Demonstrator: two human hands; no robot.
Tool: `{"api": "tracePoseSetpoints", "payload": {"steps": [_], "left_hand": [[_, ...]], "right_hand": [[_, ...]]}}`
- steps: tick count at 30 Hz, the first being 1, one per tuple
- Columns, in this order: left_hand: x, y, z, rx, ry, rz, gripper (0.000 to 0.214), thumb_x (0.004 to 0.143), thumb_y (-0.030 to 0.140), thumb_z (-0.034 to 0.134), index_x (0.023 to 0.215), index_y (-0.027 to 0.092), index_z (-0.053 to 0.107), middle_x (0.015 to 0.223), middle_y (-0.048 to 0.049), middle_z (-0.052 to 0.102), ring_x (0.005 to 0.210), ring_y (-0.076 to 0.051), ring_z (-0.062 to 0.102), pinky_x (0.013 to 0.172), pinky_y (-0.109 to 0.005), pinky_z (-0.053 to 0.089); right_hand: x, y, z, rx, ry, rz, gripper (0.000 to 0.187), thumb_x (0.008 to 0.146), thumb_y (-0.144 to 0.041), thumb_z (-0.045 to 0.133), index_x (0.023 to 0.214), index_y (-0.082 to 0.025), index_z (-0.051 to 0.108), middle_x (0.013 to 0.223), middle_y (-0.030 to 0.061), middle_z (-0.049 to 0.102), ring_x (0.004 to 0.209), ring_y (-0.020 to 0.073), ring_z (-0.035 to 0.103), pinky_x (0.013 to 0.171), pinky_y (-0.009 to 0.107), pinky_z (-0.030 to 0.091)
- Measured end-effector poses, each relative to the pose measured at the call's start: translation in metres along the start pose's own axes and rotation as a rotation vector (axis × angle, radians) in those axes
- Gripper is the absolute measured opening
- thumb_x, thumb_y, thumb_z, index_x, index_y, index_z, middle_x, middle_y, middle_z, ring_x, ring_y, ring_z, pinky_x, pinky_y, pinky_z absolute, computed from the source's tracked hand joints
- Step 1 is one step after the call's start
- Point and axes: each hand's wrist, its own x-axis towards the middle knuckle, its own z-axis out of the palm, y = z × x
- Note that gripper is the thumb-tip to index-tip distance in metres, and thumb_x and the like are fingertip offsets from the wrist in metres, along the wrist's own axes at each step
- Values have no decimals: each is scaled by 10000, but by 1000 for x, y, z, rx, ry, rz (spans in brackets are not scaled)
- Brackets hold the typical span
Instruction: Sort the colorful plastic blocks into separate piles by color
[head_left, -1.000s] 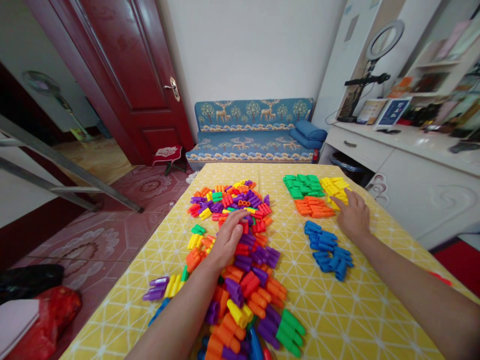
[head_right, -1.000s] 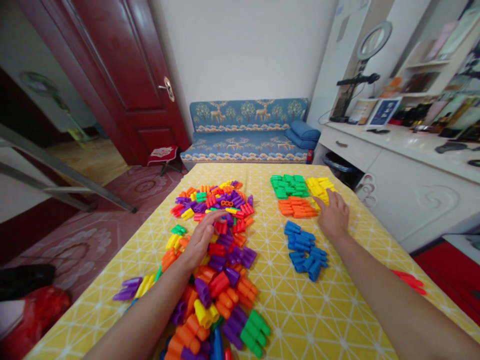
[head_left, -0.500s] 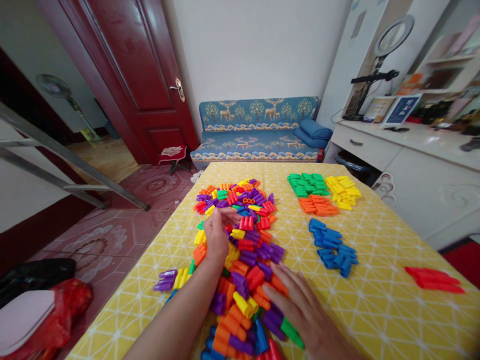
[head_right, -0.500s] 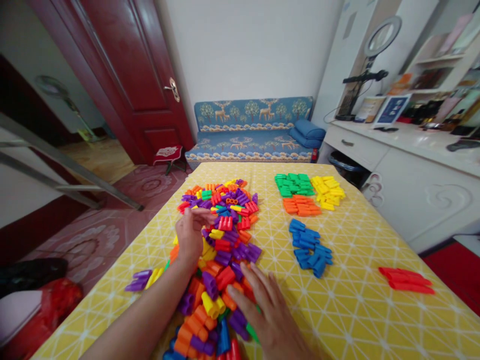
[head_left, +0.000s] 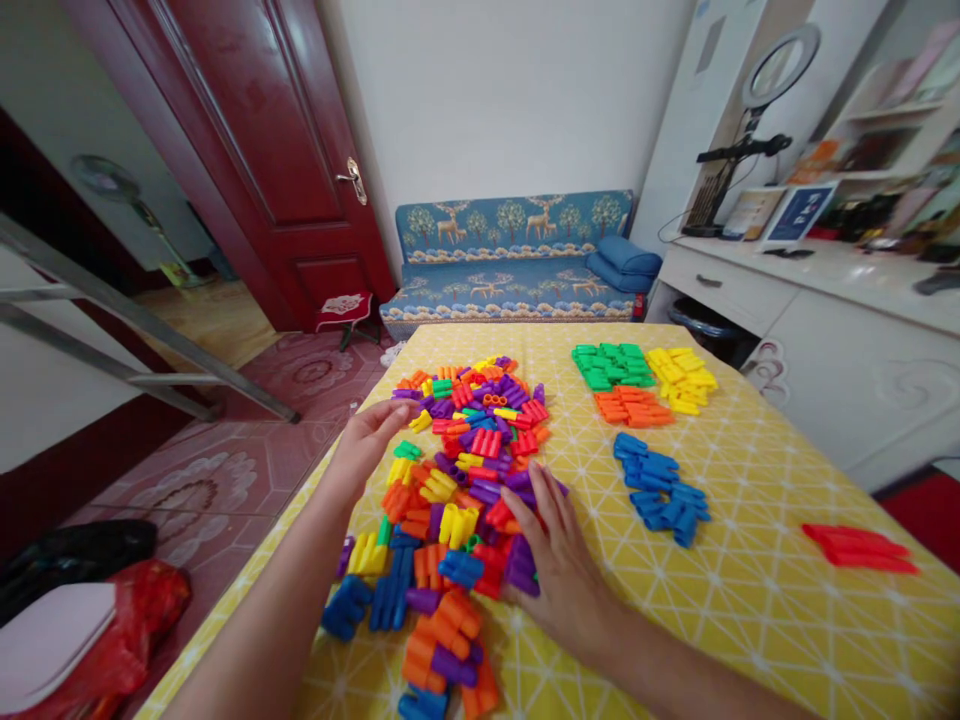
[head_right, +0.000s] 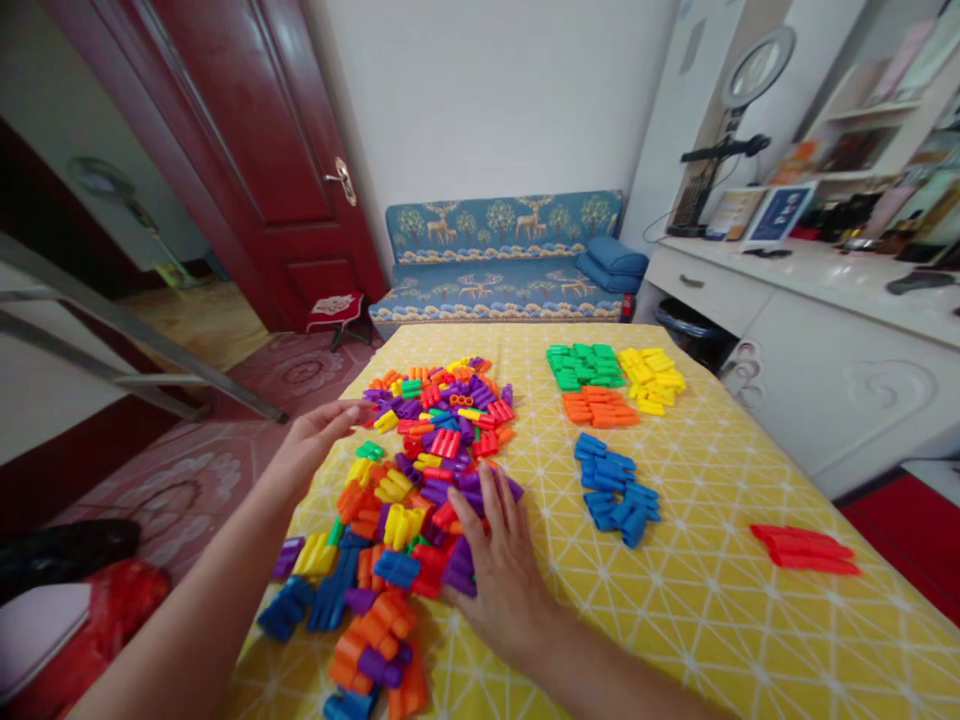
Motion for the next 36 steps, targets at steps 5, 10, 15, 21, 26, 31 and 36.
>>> {"api": "tracePoseSetpoints", "payload": {"steps": [5, 10, 15, 21, 26, 31, 36], "left_hand": [[-16, -30, -15, 356, -121, 70, 556, 773, 604, 595, 1142, 194, 670, 1238, -108, 651, 1190, -308, 559, 1019, -455, 413], [-22, -37, 3, 531, -147, 247, 520, 827, 556, 561, 1213, 214, 630, 1328, -114, 573, 1270, -295, 492, 1078, -468, 369], [2, -23, 35, 574, -210, 403, 496, 868, 512, 540, 1266, 222, 591, 1355, -117, 537, 1314, -284, 445, 1092, -464, 363], [78, -15, 89, 692, -248, 435, 541, 876, 537, 509, 1294, 198, 568, 1381, -121, 502, 1304, -260, 463, 1100, -385, 364], [146, -14, 135, 953, -288, 316, 629, 870, 613, 451, 1368, 232, 500, 1436, -127, 453, 1314, -280, 450, 1087, -383, 358], [192, -21, 166, 993, -355, 235, 688, 798, 714, 455, 1344, 302, 527, 1517, -97, 363, 1360, -374, 361, 1095, -529, 291], [216, -36, 182, 930, -506, 199, 598, 797, 630, 520, 1295, 304, 578, 1424, -43, 510, 1305, -312, 449, 1080, -426, 345]], "right_hand": [[70, 7, 16, 37, 53, 152, 861, 724, -510, 706, 1456, -222, 356, 1592, 158, 90, 1452, 375, 80, 1124, 622, 141], [109, 6, 17, 200, 2, 200, 1066, 559, -581, 795, 1456, -203, 362, 1562, 182, 214, 1433, 413, 136, 1103, 632, 180], [105, 32, 10, 519, 192, 37, 700, 767, -549, 652, 1367, -235, 470, 1387, 106, 519, 1287, 278, 461, 1065, 475, 358], [99, 69, 24, 594, 556, 332, 393, 932, -459, 421, 1109, -169, 618, 1132, 121, 650, 1079, 244, 578, 970, 459, 423], [101, 69, 27, 599, 593, 310, 355, 937, -432, 424, 1115, -180, 599, 1146, 109, 624, 1104, 229, 547, 995, 453, 400], [101, 69, 26, 620, 616, 319, 332, 948, -395, 421, 1157, -186, 572, 1202, 104, 592, 1157, 213, 522, 1032, 444, 380], [101, 69, 25, 616, 590, 325, 328, 951, -387, 417, 1158, -188, 574, 1208, 104, 589, 1162, 212, 522, 1032, 443, 382]]}}
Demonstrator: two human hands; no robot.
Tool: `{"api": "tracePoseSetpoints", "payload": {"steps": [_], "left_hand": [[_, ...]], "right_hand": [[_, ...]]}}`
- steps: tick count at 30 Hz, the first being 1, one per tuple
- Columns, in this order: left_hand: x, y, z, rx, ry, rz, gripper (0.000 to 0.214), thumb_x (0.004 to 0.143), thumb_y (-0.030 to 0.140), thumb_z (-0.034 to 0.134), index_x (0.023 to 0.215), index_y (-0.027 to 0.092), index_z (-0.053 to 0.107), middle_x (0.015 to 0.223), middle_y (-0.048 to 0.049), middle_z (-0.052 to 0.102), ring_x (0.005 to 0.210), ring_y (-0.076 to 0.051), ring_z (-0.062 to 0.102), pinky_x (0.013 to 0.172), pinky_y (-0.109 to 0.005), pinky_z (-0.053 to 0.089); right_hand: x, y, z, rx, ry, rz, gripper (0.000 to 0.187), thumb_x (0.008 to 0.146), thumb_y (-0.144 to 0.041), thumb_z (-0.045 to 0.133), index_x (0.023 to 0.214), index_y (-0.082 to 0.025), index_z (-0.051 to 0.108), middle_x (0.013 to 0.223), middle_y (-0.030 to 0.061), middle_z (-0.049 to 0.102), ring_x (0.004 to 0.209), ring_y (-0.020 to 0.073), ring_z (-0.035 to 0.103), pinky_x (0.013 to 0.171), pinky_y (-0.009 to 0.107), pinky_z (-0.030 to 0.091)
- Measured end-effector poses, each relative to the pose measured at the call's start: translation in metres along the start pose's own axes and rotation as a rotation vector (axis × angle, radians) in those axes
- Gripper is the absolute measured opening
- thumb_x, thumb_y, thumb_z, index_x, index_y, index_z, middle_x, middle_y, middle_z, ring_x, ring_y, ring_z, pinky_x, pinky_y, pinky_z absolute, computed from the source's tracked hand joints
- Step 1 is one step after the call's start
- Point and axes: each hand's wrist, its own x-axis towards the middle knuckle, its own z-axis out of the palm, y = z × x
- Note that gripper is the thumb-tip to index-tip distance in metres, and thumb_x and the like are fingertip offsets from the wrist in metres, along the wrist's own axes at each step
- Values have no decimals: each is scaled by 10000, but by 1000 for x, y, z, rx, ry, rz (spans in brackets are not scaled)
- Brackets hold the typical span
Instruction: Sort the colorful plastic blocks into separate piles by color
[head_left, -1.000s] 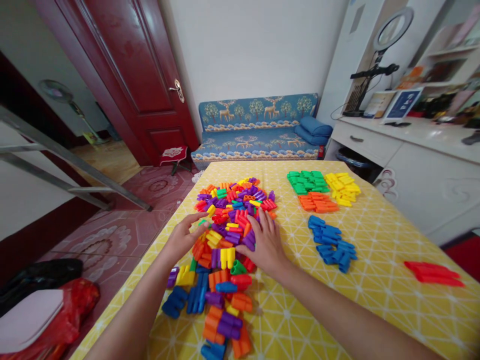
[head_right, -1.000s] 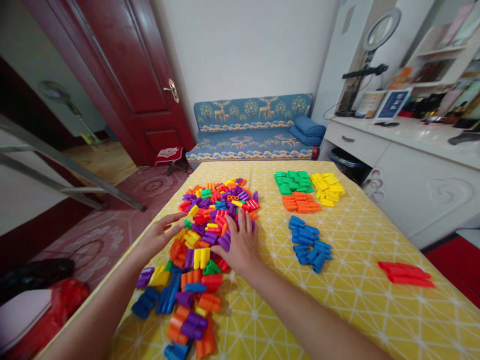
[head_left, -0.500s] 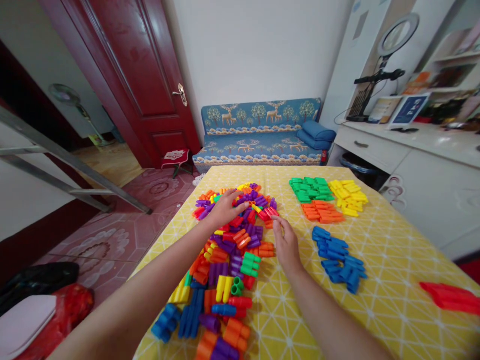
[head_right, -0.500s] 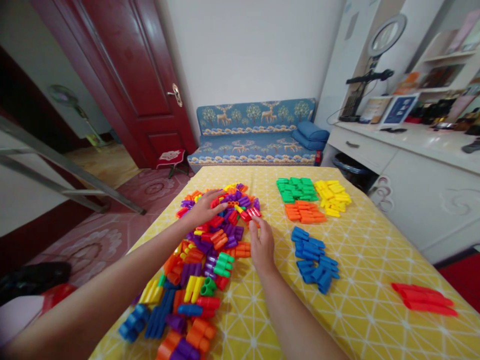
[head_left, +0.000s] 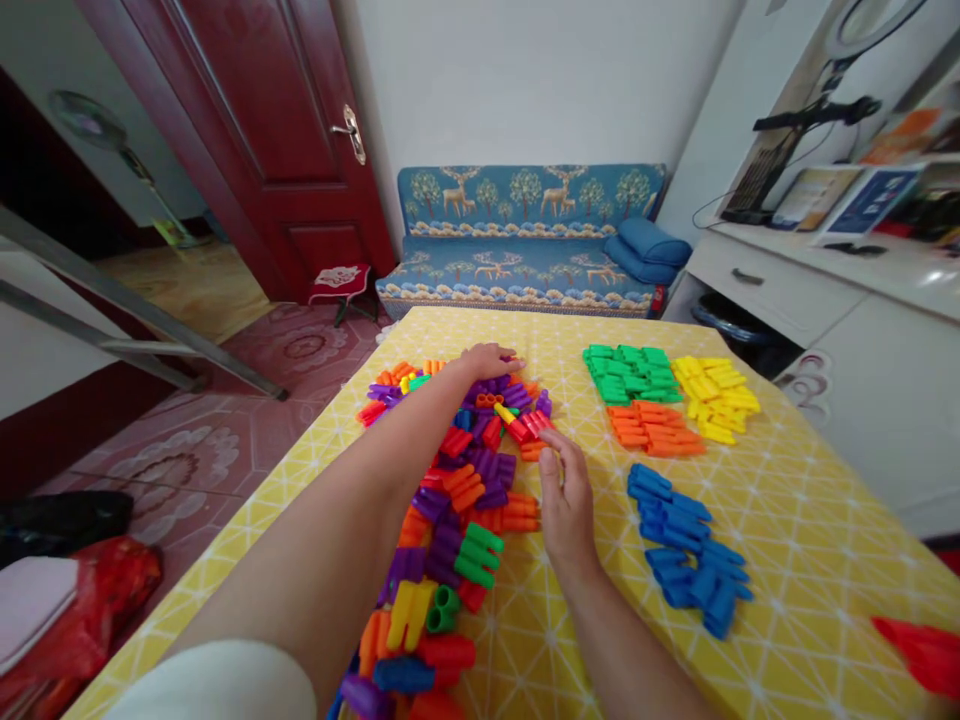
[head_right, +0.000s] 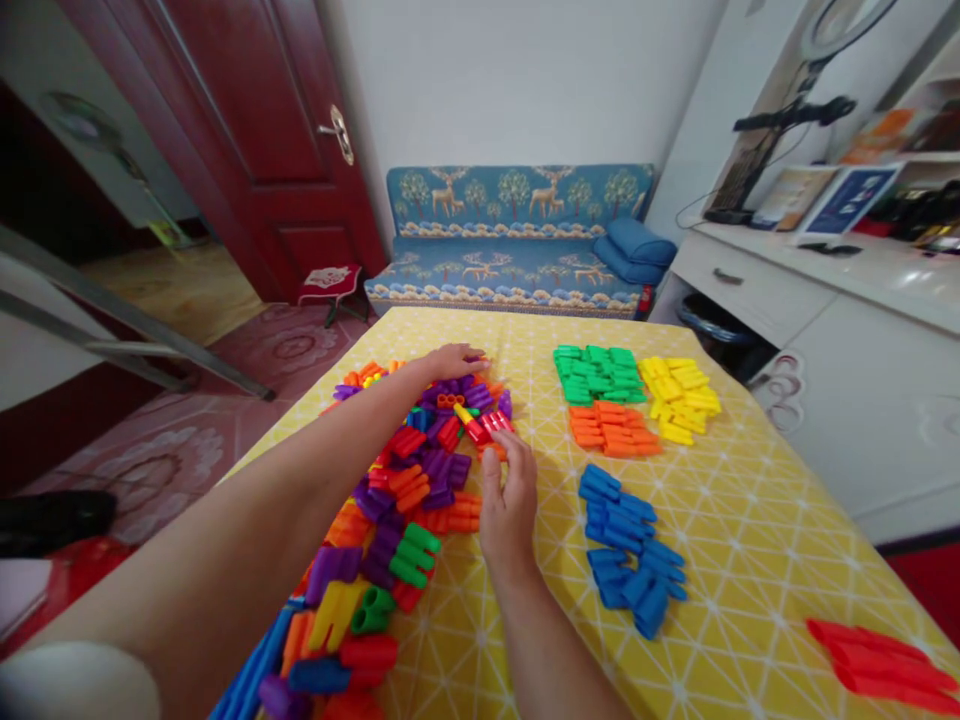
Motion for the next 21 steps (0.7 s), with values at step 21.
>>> {"api": "tracePoseSetpoints", "payload": {"steps": [21], "left_hand": [[-180, 19, -54, -291, -105, 653, 307, 770, 351, 686, 1058, 255, 730, 1103, -62, 714, 1022, -233, 653, 931, -304, 473]], "right_hand": [[4, 6, 4, -54, 10, 118, 609, 905, -551, 386, 1362, -154, 456, 1426, 164, 456, 1331, 269, 399, 1096, 490, 298]]}}
